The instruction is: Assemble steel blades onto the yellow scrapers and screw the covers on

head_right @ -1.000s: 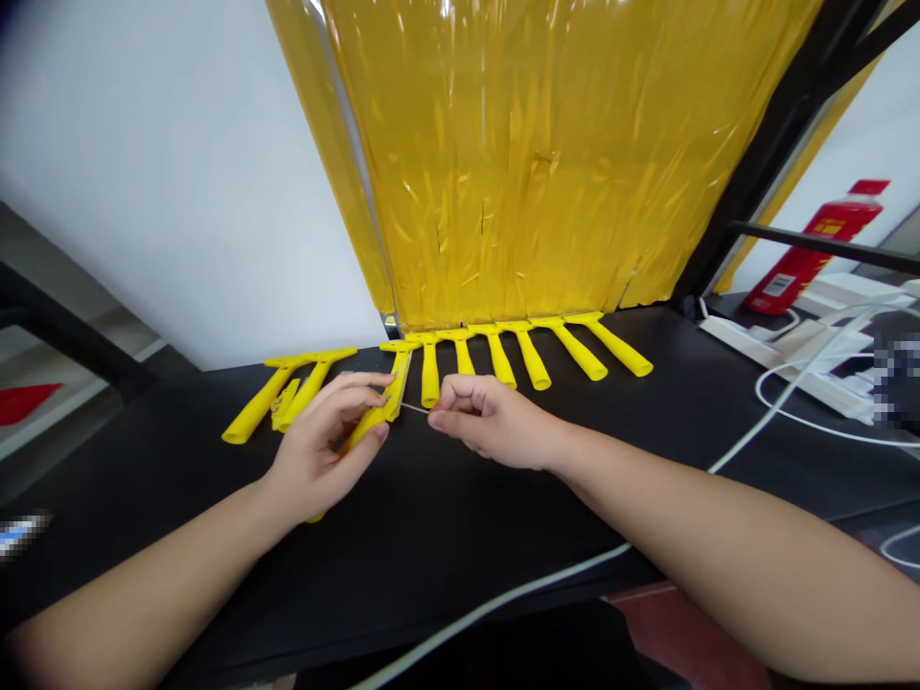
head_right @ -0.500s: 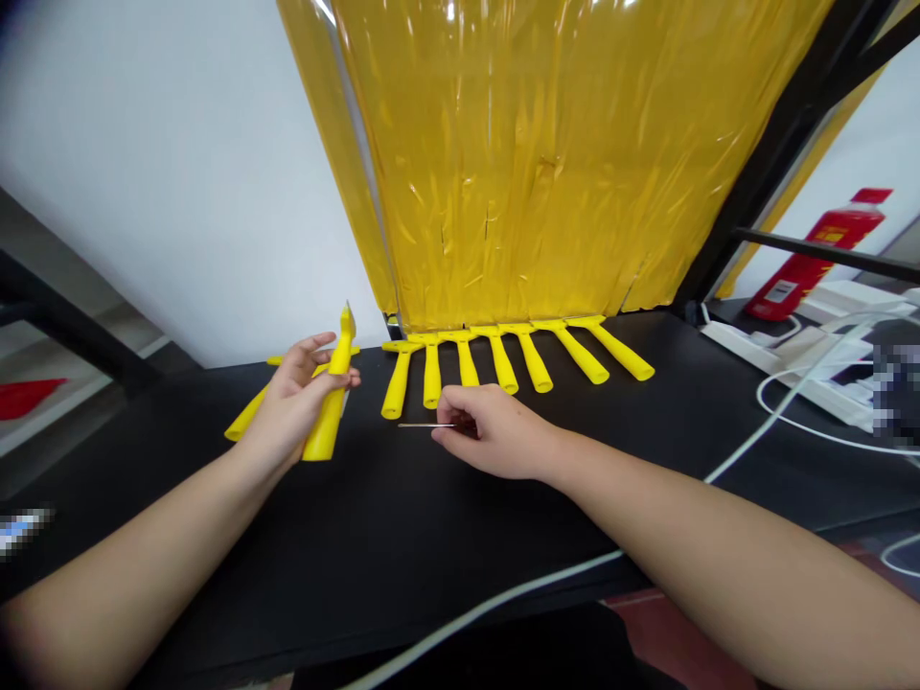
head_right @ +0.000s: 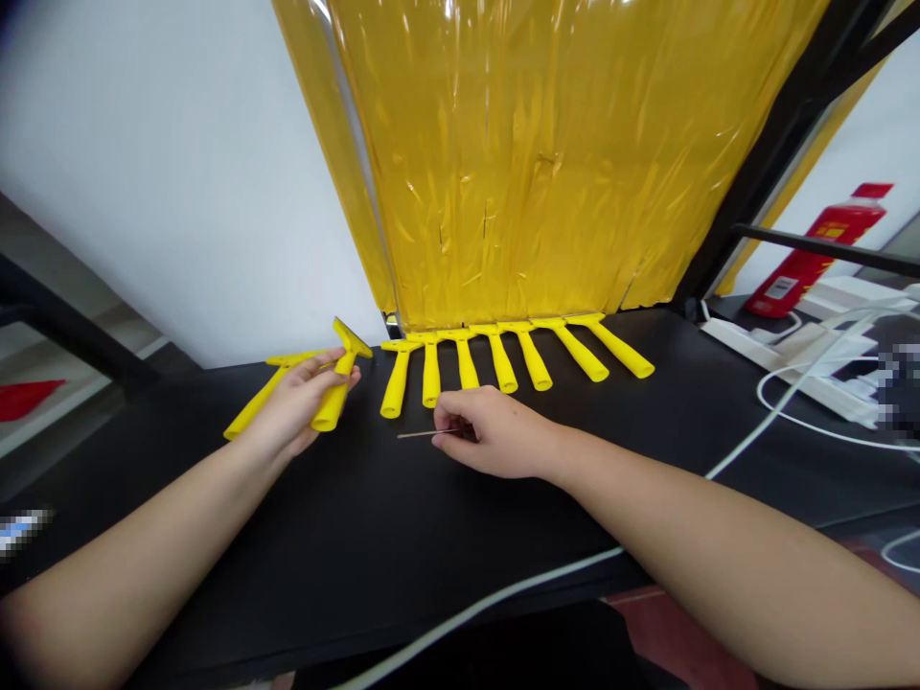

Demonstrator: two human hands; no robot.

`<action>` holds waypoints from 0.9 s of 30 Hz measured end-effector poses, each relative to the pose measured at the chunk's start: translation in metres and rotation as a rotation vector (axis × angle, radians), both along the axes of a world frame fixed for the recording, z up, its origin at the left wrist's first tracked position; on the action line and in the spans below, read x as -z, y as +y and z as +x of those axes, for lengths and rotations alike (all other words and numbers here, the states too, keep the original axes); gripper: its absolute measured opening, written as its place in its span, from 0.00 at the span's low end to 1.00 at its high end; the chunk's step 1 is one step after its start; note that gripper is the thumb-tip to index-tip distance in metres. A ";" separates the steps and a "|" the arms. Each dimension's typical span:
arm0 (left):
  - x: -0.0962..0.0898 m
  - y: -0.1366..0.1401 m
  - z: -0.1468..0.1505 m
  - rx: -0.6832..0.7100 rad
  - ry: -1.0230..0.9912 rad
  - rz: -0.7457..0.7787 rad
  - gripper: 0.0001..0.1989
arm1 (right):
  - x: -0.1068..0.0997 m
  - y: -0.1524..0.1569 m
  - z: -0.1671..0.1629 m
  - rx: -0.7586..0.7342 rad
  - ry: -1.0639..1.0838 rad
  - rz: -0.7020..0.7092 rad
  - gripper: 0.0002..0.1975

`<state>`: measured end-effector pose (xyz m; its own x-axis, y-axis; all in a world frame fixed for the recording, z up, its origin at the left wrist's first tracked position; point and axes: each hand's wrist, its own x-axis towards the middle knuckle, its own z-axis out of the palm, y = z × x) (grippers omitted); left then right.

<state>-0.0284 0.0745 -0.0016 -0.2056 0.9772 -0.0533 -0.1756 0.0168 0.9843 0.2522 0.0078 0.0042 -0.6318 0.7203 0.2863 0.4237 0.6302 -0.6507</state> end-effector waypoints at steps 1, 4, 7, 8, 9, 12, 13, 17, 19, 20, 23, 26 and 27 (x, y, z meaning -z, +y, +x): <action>0.001 0.001 0.000 0.010 -0.004 -0.006 0.20 | 0.000 0.000 0.000 -0.005 -0.003 0.002 0.06; 0.004 0.003 0.000 0.040 0.022 -0.018 0.22 | -0.001 -0.001 0.000 -0.017 -0.013 -0.001 0.06; 0.006 0.006 -0.001 0.067 0.081 -0.020 0.22 | -0.002 -0.001 0.000 -0.024 -0.016 -0.016 0.06; 0.006 0.007 -0.001 0.072 0.098 -0.020 0.21 | -0.001 -0.001 0.001 -0.027 -0.016 -0.021 0.06; 0.006 0.007 -0.002 0.075 0.109 -0.022 0.21 | -0.001 -0.001 0.001 -0.031 -0.017 -0.024 0.06; 0.006 0.007 -0.003 0.095 0.146 -0.020 0.19 | -0.001 -0.001 0.001 -0.035 -0.031 -0.025 0.06; 0.006 0.006 -0.004 0.105 0.157 -0.016 0.19 | -0.001 -0.001 0.001 -0.034 -0.037 -0.024 0.06; 0.006 0.003 -0.004 0.139 0.202 0.005 0.14 | -0.002 -0.001 0.001 -0.041 -0.056 -0.028 0.06; 0.007 0.002 -0.004 0.148 0.233 -0.002 0.13 | -0.002 -0.002 0.001 -0.046 -0.062 -0.029 0.06; 0.007 0.002 -0.005 0.150 0.249 -0.005 0.14 | -0.002 -0.002 0.001 -0.046 -0.067 -0.028 0.06; 0.010 0.005 -0.009 0.151 0.284 -0.006 0.20 | -0.003 -0.002 0.001 -0.046 -0.083 -0.026 0.05; 0.015 0.009 -0.016 0.176 0.376 0.033 0.31 | -0.004 -0.002 0.001 -0.050 -0.091 -0.019 0.06; 0.017 0.011 -0.018 0.187 0.423 0.054 0.33 | -0.005 -0.003 0.001 -0.050 -0.095 -0.019 0.06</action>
